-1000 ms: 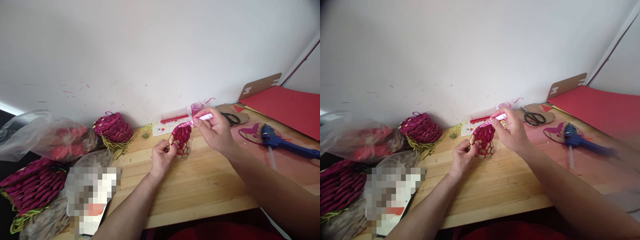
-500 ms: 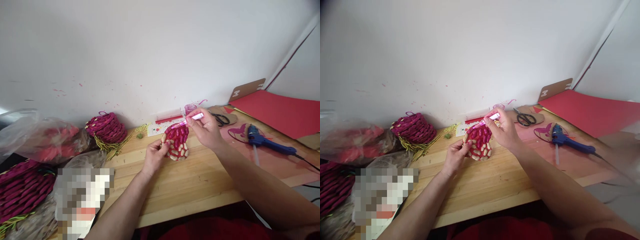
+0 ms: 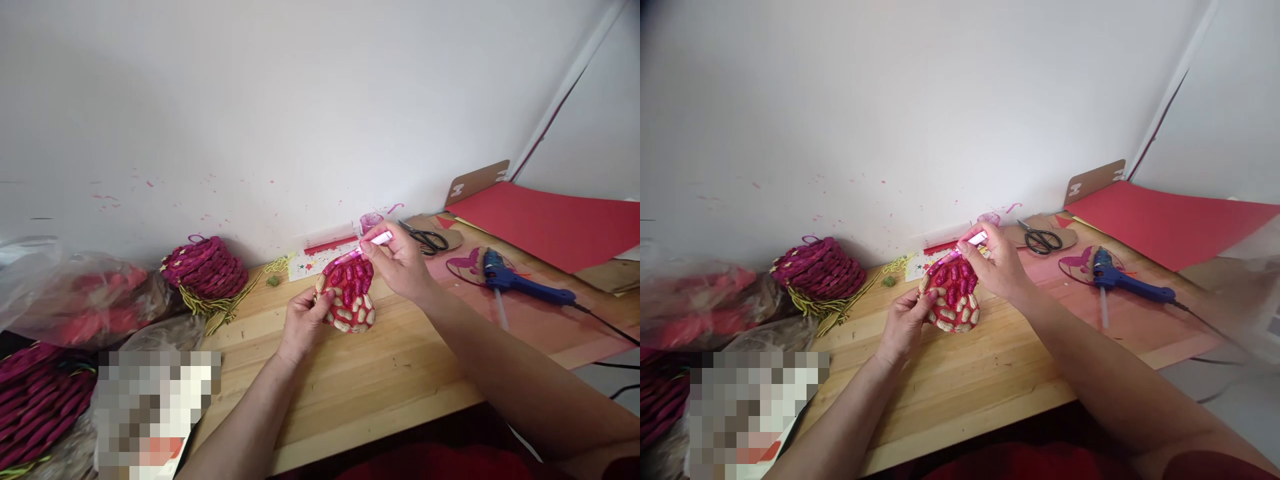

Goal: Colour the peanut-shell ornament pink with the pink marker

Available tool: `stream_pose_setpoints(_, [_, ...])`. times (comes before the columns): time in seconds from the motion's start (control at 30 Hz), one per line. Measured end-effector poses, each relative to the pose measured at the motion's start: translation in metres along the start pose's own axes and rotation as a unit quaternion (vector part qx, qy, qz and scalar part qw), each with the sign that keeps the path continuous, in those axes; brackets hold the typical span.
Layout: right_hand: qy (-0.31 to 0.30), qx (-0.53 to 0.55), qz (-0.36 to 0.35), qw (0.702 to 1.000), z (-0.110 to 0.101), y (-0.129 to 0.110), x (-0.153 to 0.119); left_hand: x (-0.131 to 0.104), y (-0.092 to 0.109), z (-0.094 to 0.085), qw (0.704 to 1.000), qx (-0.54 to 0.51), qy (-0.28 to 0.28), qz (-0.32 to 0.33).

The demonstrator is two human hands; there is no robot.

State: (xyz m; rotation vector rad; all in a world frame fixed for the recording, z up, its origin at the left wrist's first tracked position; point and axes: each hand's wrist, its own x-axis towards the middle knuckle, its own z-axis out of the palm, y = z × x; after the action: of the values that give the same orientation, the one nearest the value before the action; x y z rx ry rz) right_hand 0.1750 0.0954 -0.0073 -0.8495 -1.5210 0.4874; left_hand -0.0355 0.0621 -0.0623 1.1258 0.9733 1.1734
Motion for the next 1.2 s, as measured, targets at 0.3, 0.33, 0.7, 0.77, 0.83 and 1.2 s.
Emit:
stream_pose_setpoints(0.3, [0.011, -0.040, -0.043, 0.998, 0.001, -0.003, -0.003, 0.001, 0.002, 0.002, 1.000, -0.004, 0.022, -0.008])
stream_pose_setpoints(0.33, [0.012, -0.057, -0.053, 0.997, 0.001, -0.004, -0.003, 0.001, 0.003, 0.003, 1.000, 0.000, 0.024, -0.006])
stream_pose_setpoints(0.7, [0.010, -0.117, -0.094, 0.989, 0.003, -0.011, -0.006, 0.000, 0.006, 0.007, 0.999, -0.021, 0.033, -0.018])
stream_pose_setpoints(0.77, [0.009, -0.103, -0.090, 0.991, 0.003, -0.010, -0.007, 0.000, 0.007, 0.007, 0.999, -0.032, 0.035, -0.022])
stream_pose_setpoints(0.83, [0.013, -0.098, -0.079, 0.992, 0.003, -0.008, -0.006, 0.000, 0.007, 0.007, 0.998, -0.037, 0.037, -0.022])
stream_pose_setpoints(1.2, [0.000, -0.176, -0.159, 0.972, 0.004, -0.009, -0.007, 0.002, 0.006, 0.006, 0.999, -0.029, 0.029, -0.010])
